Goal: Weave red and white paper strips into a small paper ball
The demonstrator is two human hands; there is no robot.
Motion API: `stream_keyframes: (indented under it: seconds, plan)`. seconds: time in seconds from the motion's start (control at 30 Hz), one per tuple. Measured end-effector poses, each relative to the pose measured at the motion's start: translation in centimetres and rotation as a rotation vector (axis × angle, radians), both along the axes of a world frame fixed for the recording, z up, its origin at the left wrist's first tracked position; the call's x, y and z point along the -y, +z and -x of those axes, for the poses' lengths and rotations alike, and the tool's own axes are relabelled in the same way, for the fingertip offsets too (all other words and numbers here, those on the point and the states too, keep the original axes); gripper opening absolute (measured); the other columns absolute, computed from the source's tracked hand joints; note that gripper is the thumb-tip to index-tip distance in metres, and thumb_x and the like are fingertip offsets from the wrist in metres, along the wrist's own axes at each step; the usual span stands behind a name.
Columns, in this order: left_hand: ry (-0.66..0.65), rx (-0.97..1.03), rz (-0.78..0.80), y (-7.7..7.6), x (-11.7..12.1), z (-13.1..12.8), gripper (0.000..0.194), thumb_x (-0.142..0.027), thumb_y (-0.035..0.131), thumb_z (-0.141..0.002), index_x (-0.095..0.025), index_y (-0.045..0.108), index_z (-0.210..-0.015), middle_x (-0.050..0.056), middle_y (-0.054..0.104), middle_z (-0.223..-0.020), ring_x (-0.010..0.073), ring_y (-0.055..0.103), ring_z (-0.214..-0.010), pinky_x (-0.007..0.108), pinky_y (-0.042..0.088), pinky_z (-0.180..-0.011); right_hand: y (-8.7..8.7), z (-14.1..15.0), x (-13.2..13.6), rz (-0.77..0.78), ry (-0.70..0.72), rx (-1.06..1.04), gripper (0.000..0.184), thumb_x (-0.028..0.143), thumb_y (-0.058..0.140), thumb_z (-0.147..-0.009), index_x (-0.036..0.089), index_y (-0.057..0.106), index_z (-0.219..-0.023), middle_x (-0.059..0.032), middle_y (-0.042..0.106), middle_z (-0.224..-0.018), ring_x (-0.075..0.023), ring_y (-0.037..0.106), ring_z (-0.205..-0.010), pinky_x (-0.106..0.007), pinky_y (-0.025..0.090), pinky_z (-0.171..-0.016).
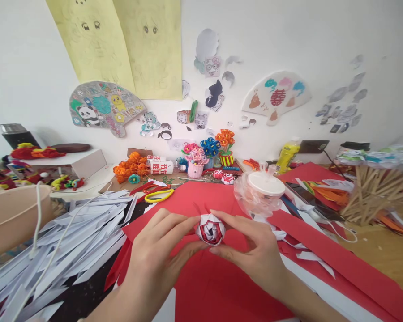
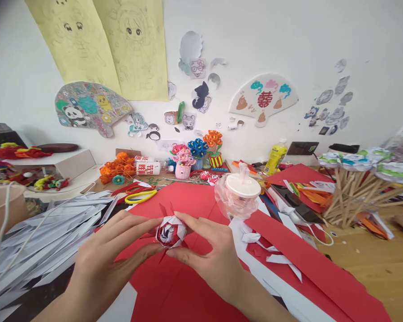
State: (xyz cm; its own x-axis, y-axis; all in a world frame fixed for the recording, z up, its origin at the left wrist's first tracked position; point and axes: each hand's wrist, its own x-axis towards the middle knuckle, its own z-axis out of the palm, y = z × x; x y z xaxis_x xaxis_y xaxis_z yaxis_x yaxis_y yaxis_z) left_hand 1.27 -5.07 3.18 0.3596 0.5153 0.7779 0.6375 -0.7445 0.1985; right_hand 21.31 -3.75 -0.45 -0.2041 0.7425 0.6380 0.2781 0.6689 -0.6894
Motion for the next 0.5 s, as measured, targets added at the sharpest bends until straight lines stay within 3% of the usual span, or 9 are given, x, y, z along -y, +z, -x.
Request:
stream_keyframes:
  seconds: [0.13,0.33,0.5]
  plan:
    - [-0.053,-0.007,0.005,-0.19,-0.20,0.13,0.020,-0.021,0.064,-0.088,-0.021,0.065,-0.108,0.004,0.068,-0.084,0.0153,0.056,-0.069,0.026,0.050,-0.060,0.00,0.01,-0.06,-0.022,-0.004,0.033,0.050,0.034,0.074,-0.080,0.033,0.060,-0.128,-0.0016,0.074,-0.106,-0.0216,0.071,-0.086,-0.035,0.060,-0.079]
    - [-0.116,-0.053,0.013,-0.40,-0.46,0.36,0.023,-0.019,0.060,-0.090,-0.019,0.064,-0.114,0.005,0.067,-0.083,0.0143,0.054,-0.069,0.025,0.049,-0.059,0.06,0.05,-0.26,-0.006,0.054,0.078,0.037,0.031,0.072,-0.082,0.032,0.065,-0.119,0.0001,0.073,-0.109,-0.0213,0.070,-0.097,-0.030,0.058,-0.083]
    - [0.019,-0.028,-0.004,-0.44,-0.27,0.08,0.021,-0.026,0.067,-0.086,-0.019,0.065,-0.106,0.004,0.069,-0.086,0.0165,0.057,-0.076,0.028,0.050,-0.067,0.06,-0.22,-0.42,0.027,0.052,0.090,0.034,0.034,0.073,-0.081,0.031,0.068,-0.114,-0.0005,0.073,-0.107,-0.0227,0.070,-0.096,-0.031,0.058,-0.083]
